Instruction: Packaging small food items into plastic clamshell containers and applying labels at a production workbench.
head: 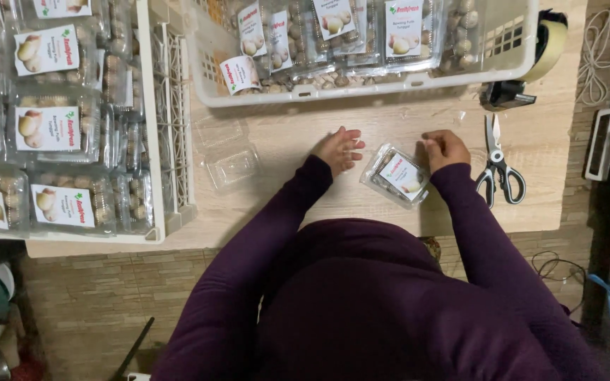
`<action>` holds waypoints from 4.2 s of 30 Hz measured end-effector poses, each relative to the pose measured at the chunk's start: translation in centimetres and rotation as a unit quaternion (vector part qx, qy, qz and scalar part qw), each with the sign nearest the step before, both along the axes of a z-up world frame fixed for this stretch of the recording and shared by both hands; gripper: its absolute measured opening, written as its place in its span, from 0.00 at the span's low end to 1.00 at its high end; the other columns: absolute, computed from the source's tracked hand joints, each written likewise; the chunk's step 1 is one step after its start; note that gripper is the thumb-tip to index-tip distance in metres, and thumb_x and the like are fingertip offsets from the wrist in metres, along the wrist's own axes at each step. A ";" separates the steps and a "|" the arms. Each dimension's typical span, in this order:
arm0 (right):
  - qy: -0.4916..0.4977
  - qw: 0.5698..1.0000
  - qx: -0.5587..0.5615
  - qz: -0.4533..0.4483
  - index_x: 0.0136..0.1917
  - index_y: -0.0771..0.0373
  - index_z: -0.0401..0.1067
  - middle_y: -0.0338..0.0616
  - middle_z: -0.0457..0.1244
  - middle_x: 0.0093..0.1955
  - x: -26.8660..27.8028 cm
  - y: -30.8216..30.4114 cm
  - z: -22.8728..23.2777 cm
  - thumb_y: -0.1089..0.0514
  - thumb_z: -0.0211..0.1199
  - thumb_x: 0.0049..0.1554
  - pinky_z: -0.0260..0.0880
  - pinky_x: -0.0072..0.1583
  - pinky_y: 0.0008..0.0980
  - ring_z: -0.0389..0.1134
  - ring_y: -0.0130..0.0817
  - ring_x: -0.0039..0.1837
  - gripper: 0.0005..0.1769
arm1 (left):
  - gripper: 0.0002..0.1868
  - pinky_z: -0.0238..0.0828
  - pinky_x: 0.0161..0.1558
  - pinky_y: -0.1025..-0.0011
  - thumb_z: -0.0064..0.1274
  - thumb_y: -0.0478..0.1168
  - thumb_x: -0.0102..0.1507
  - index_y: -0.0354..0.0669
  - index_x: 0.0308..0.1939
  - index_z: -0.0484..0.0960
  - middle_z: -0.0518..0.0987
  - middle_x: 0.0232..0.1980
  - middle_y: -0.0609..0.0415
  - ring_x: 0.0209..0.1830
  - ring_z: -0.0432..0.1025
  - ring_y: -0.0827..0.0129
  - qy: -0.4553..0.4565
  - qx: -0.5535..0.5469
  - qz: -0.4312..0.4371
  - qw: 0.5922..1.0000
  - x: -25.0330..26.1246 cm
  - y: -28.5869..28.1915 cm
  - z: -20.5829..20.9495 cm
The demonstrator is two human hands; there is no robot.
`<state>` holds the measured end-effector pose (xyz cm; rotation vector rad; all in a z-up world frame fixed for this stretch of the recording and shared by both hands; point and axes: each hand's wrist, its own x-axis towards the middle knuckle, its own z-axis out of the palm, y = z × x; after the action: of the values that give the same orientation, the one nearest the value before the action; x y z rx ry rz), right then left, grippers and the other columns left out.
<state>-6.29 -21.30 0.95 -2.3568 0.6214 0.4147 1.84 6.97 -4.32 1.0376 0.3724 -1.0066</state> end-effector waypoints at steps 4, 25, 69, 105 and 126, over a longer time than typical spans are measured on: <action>-0.130 0.973 0.174 -0.073 0.62 0.65 0.74 0.49 0.65 0.51 0.4 4.2 6.7 0.71 0.54 0.61 0.70 0.58 0.39 0.66 0.37 0.55 0.18 | 0.38 0.60 0.61 0.63 0.30 0.72 0.72 0.56 0.76 0.64 0.66 0.74 0.50 0.68 0.64 0.56 0.082 -0.149 0.005 0.985 -1.9 -0.1 5.6; -0.338 0.912 0.075 0.222 0.46 0.60 0.79 0.46 0.69 0.45 1.9 3.4 8.6 0.63 0.69 0.61 0.70 0.55 0.46 0.70 0.52 0.50 0.01 | 0.47 0.65 0.64 0.53 0.51 0.76 0.59 0.42 0.65 0.71 0.73 0.61 0.49 0.63 0.68 0.52 0.216 -0.219 0.010 0.952 1.1 -1.8 7.9; -0.137 0.981 -0.019 -0.136 0.56 0.52 0.79 0.40 0.71 0.52 5.5 -7.7 1.0 0.60 0.55 0.68 0.68 0.63 0.43 0.70 0.39 0.60 0.12 | 0.11 0.75 0.57 0.63 0.49 0.54 0.66 0.72 0.51 0.81 0.85 0.49 0.68 0.55 0.79 0.65 -0.273 0.324 -0.404 0.811 0.2 -4.4 1.4; 0.015 0.989 -0.090 0.120 0.47 0.63 0.77 0.57 0.68 0.43 2.8 -2.8 6.0 0.42 0.58 0.71 0.71 0.56 0.51 0.71 0.57 0.53 0.23 | 0.12 0.85 0.52 0.67 0.60 0.36 0.65 0.39 0.52 0.82 0.80 0.41 0.49 0.44 0.77 0.70 -0.010 0.161 -0.139 0.977 -2.3 1.1 3.4; -0.060 0.987 0.143 -0.045 0.55 0.62 0.73 0.47 0.70 0.46 -2.0 -3.2 1.3 0.72 0.50 0.66 0.69 0.56 0.37 0.70 0.38 0.50 0.12 | 0.19 0.80 0.60 0.63 0.64 0.34 0.63 0.35 0.56 0.78 0.78 0.43 0.51 0.45 0.77 0.70 0.066 0.001 -0.071 0.995 -2.8 1.8 5.4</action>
<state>-8.28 -24.50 2.27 -2.0553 0.5678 0.2978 -0.98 8.80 1.11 1.0124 0.4124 -1.2074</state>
